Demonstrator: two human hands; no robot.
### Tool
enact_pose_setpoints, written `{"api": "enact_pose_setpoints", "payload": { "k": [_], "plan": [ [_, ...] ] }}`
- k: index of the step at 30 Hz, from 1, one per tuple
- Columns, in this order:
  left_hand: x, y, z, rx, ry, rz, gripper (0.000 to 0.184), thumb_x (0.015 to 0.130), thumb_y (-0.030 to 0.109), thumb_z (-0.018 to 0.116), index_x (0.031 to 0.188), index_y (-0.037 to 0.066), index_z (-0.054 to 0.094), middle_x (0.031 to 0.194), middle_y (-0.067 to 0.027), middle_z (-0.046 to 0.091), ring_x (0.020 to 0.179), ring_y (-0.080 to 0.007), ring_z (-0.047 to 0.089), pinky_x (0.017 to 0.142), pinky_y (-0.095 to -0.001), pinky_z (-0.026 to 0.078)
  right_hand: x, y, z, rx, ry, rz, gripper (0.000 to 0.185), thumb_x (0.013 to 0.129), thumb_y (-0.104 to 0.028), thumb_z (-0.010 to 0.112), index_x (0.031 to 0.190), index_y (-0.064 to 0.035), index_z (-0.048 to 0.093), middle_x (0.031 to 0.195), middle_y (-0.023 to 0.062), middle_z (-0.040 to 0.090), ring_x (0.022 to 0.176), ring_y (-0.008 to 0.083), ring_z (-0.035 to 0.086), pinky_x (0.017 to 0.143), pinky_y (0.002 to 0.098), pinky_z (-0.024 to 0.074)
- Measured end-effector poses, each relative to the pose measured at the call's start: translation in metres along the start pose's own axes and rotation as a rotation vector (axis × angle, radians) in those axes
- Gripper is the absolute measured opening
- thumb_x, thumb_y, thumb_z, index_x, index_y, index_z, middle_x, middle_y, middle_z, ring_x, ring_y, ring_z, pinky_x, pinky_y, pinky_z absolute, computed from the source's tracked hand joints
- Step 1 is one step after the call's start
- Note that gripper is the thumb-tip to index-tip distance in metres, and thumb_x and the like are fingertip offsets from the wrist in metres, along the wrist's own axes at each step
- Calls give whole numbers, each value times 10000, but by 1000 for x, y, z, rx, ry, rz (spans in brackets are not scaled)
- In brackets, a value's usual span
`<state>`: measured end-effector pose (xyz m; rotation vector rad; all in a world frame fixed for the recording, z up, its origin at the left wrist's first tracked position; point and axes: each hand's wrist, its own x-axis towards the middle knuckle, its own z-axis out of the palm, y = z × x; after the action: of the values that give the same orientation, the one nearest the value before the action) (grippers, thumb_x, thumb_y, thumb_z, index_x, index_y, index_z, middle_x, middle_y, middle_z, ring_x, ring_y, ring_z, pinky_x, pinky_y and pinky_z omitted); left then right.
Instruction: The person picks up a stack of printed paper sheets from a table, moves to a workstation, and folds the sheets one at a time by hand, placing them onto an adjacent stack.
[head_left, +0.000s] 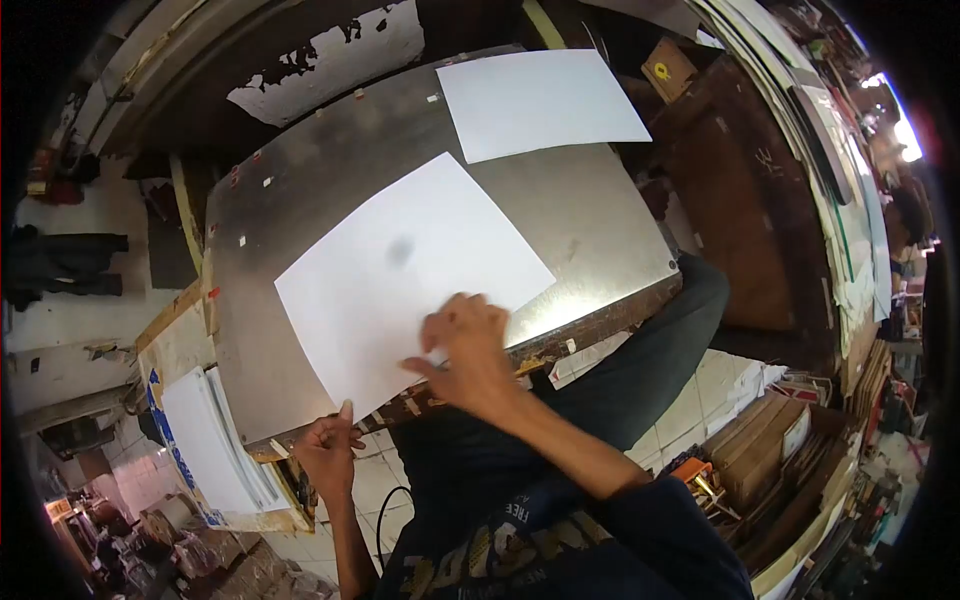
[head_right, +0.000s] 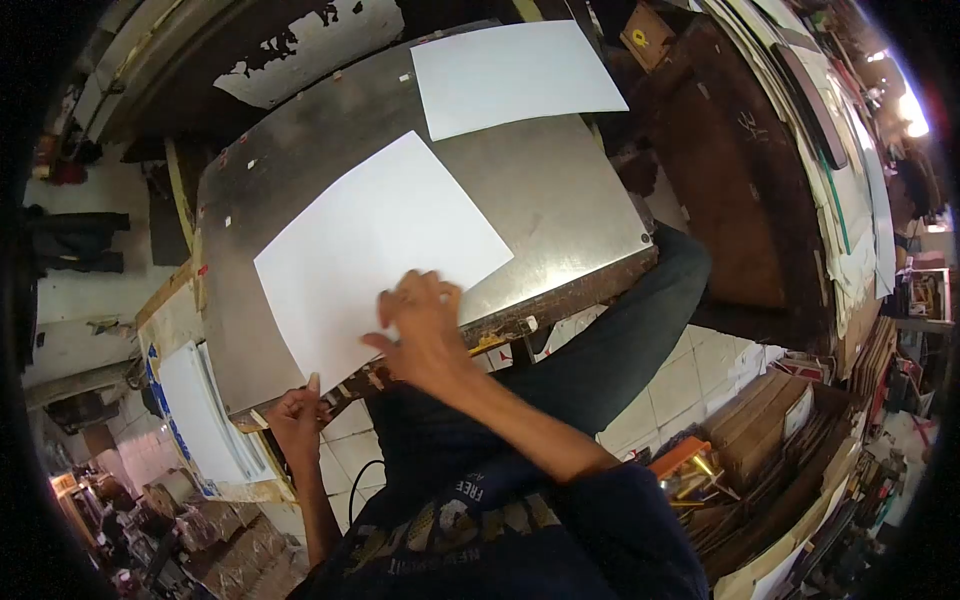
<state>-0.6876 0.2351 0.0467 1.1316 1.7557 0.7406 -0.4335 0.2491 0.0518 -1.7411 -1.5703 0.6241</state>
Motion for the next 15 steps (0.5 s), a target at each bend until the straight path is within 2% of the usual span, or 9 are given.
{"api": "enact_pose_setpoints", "payload": {
  "k": [2,4,5,6,8,12,13,14,15],
  "plan": [
    [-1,2,2,2,22,5,319,893,279,802,785,-3,701,628,-75,668,495,-95,612,464,-224,464,5,29,-27,-107,76,33,326,714,-321,874,796,-129,623,905,82,552,995,283,524,871,466,332],
    [-2,3,4,16,36,27,322,888,284,807,782,-1,701,631,-73,671,502,-95,621,465,-221,464,12,63,-57,-179,250,104,337,708,-310,891,808,-122,629,969,76,585,1016,294,531,874,467,330],
    [-3,4,3,40,34,49,325,882,289,812,779,1,701,634,-71,675,509,-95,630,466,-219,465,16,78,-75,-194,305,120,329,697,-255,903,788,-97,629,899,66,618,937,284,581,835,446,398],
    [-4,4,1,39,50,41,325,882,289,812,779,1,701,634,-71,675,509,-95,630,466,-219,465,19,87,-91,-40,287,142,317,695,-213,906,783,-66,639,813,63,657,812,257,627,756,394,475],
    [-2,5,3,41,47,20,327,872,293,820,782,1,702,647,-67,684,528,-105,651,468,-220,472,21,85,-100,8,215,213,278,704,-180,899,819,-37,689,752,69,677,703,236,632,696,363,514],
    [-5,9,9,51,87,61,301,879,284,810,783,24,691,635,-48,673,533,-106,651,468,-227,471,17,99,-111,243,117,242,314,690,-172,908,939,-47,763,840,68,696,765,221,629,741,374,515],
    [-3,7,8,48,91,65,301,879,284,810,783,24,691,635,-48,673,533,-106,651,468,-227,471,14,98,-115,170,82,90,325,678,-169,912,962,-72,787,873,64,695,798,220,624,746,373,515],
    [1,6,2,-68,15,-41,291,887,283,797,796,30,688,622,-35,657,516,-103,634,458,-227,458,10,97,-116,102,50,-58,342,666,-166,917,984,-97,810,906,61,694,830,219,619,751,372,515],
    [6,7,-3,-179,-67,-147,281,895,282,785,808,35,684,609,-22,642,500,-100,617,448,-227,445,9,101,-113,107,59,-55,342,666,-166,917,984,-97,810,906,61,694,830,219,619,751,372,515]
  ]
}}
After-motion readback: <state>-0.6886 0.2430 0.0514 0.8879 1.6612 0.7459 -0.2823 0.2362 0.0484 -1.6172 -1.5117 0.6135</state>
